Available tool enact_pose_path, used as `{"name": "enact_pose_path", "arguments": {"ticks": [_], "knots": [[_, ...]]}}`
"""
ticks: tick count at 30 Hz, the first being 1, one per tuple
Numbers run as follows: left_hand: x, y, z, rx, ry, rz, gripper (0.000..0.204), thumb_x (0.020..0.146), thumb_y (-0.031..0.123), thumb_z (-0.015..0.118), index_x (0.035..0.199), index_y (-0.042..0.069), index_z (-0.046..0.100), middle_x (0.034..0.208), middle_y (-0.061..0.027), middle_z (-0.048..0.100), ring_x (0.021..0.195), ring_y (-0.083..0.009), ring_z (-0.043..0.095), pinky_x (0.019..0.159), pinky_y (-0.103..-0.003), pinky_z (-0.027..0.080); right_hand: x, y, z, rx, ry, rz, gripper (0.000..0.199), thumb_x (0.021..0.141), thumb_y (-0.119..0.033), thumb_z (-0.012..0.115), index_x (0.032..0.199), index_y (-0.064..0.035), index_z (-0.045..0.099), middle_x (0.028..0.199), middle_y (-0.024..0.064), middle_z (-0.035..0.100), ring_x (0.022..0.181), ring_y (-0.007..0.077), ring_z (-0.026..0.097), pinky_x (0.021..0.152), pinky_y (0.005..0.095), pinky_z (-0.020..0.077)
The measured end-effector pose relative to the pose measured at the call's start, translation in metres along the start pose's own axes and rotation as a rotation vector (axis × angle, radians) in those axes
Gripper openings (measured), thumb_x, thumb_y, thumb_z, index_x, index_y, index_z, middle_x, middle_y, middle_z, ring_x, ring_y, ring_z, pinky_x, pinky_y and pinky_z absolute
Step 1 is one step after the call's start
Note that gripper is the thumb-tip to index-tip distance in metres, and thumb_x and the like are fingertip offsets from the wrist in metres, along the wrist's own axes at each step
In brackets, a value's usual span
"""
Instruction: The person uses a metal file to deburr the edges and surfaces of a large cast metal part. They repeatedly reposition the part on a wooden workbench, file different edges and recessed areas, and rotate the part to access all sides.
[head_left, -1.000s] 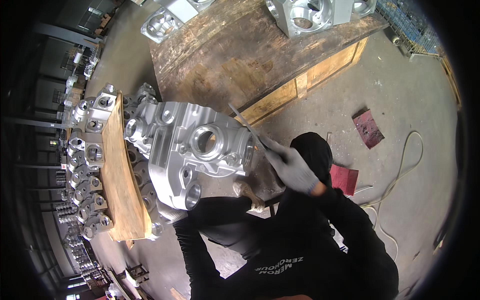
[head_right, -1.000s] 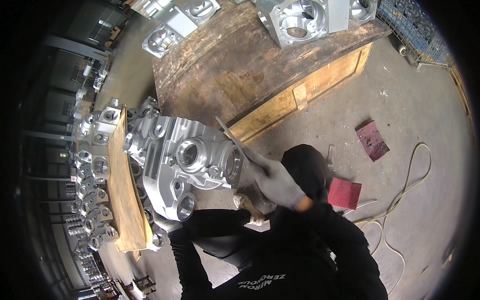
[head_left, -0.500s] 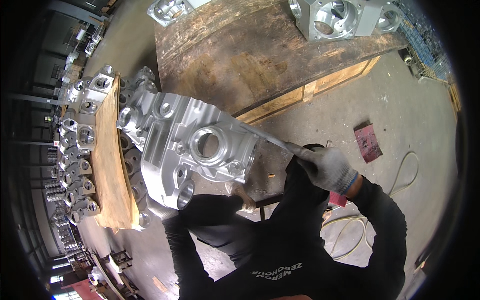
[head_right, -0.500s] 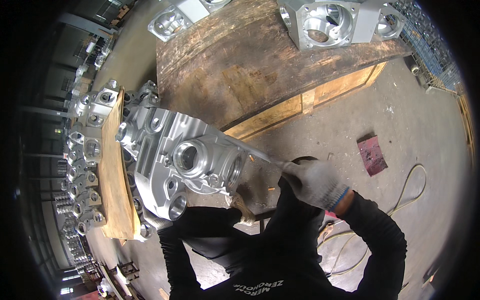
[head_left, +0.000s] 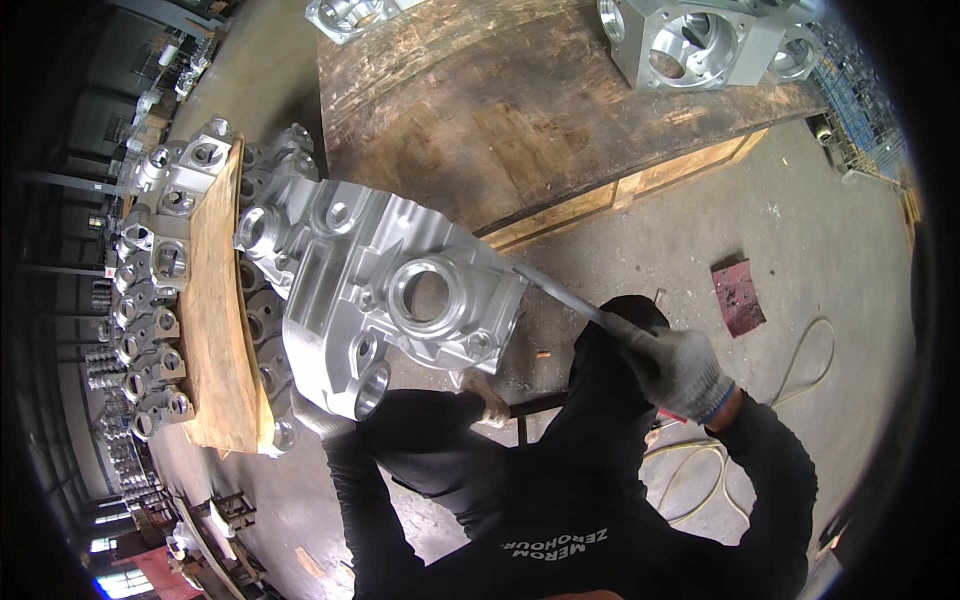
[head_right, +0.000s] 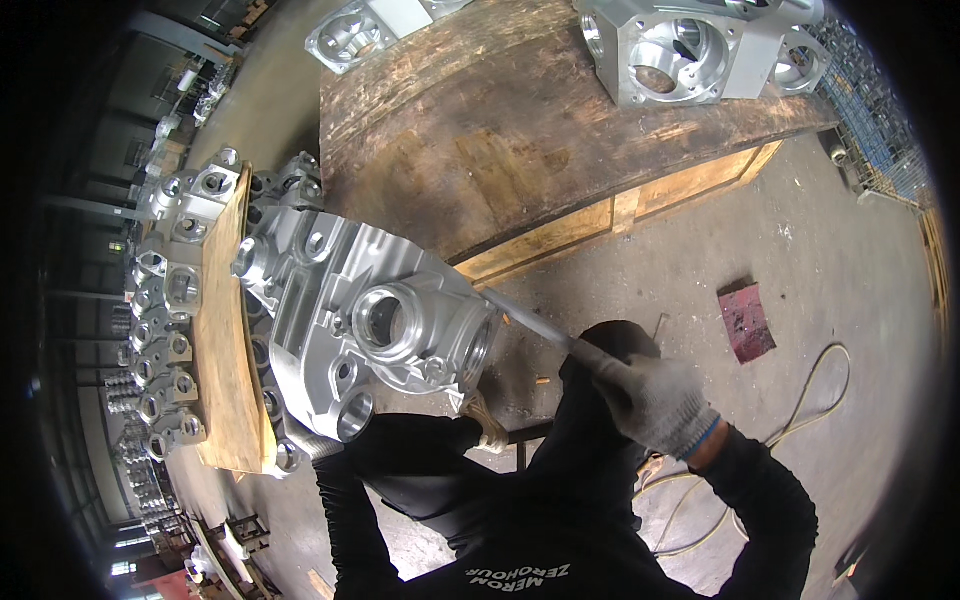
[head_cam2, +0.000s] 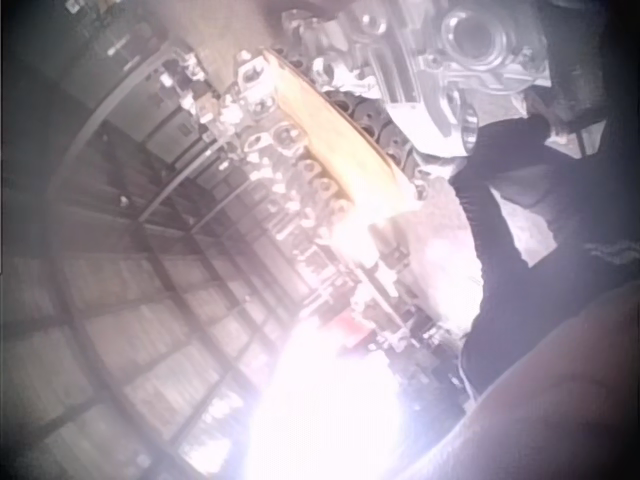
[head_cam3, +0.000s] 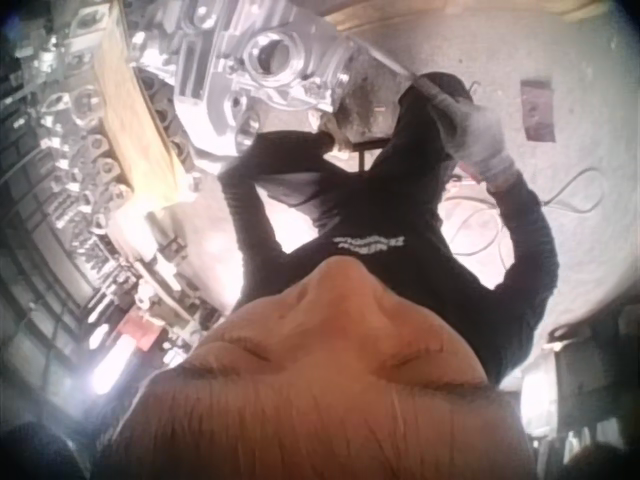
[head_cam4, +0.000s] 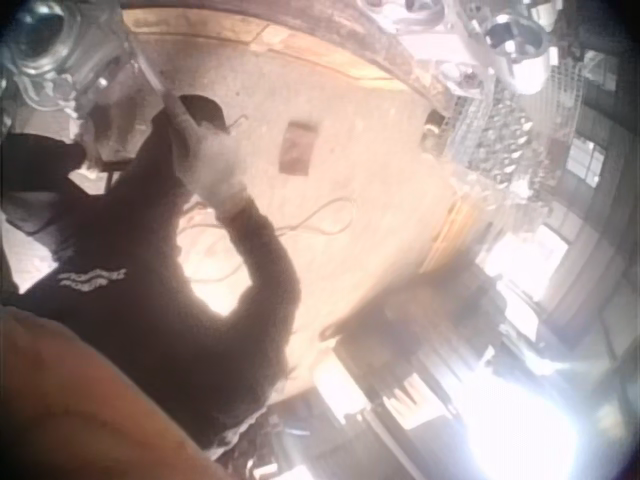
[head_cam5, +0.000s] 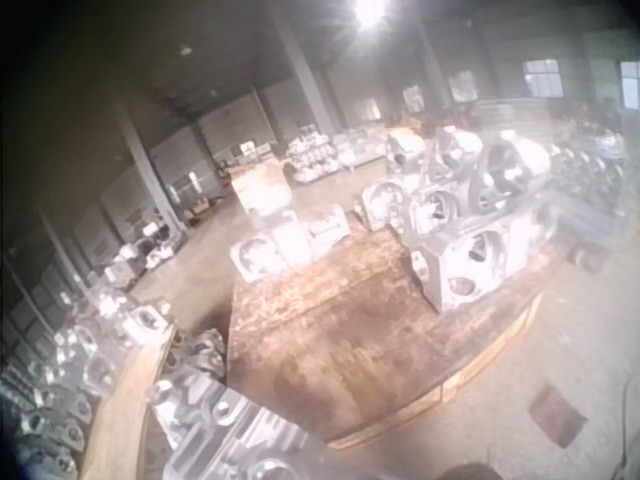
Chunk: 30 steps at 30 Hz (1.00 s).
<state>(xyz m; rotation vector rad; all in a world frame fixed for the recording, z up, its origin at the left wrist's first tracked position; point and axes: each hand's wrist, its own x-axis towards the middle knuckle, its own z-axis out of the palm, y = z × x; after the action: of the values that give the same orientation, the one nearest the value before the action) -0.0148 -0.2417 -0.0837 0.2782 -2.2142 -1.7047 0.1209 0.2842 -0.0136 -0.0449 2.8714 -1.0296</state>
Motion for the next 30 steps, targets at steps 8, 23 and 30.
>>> {"name": "enact_pose_path", "arguments": {"ticks": [8,23,30], "knots": [[-0.004,-0.001,-0.003,-0.404,0.112,-0.099,0.034,0.106,0.016,0.049,0.129,-0.004,0.061,0.122,-0.0126,0.069,0.108,-0.0235,0.069,0.093,-0.036,0.058,-0.005,0.012,0.012,-0.017,0.051,-0.042,0.042,0.094,-0.015,0.069,0.135,-0.0147,0.066,0.08,0.0151,0.069,0.071,0.0364,0.068,0.064,0.0468,0.0554],[0.03,-0.036,-0.038,-0.514,-0.011,-0.375,0.047,0.11,0.028,0.039,0.142,-0.003,0.054,0.138,-0.0159,0.062,0.125,-0.0292,0.063,0.109,-0.043,0.051,0.021,0.005,0.038,-0.021,0.165,-0.116,0.038,0.096,-0.015,0.069,0.133,-0.0149,0.067,0.095,0.0168,0.074,0.084,0.0358,0.073,0.073,0.044,0.0588],[0.018,-0.025,-0.023,-0.752,-0.08,-0.346,0.045,0.109,0.025,0.04,0.139,-0.005,0.056,0.135,-0.0163,0.063,0.12,-0.0291,0.065,0.105,-0.043,0.054,-0.008,-0.001,0.057,0.869,0.258,0.187,0.046,0.105,-0.008,0.057,0.15,0.0009,0.052,0.133,0.0207,0.067,0.122,0.023,0.064,0.101,0.0337,0.0511]]}}
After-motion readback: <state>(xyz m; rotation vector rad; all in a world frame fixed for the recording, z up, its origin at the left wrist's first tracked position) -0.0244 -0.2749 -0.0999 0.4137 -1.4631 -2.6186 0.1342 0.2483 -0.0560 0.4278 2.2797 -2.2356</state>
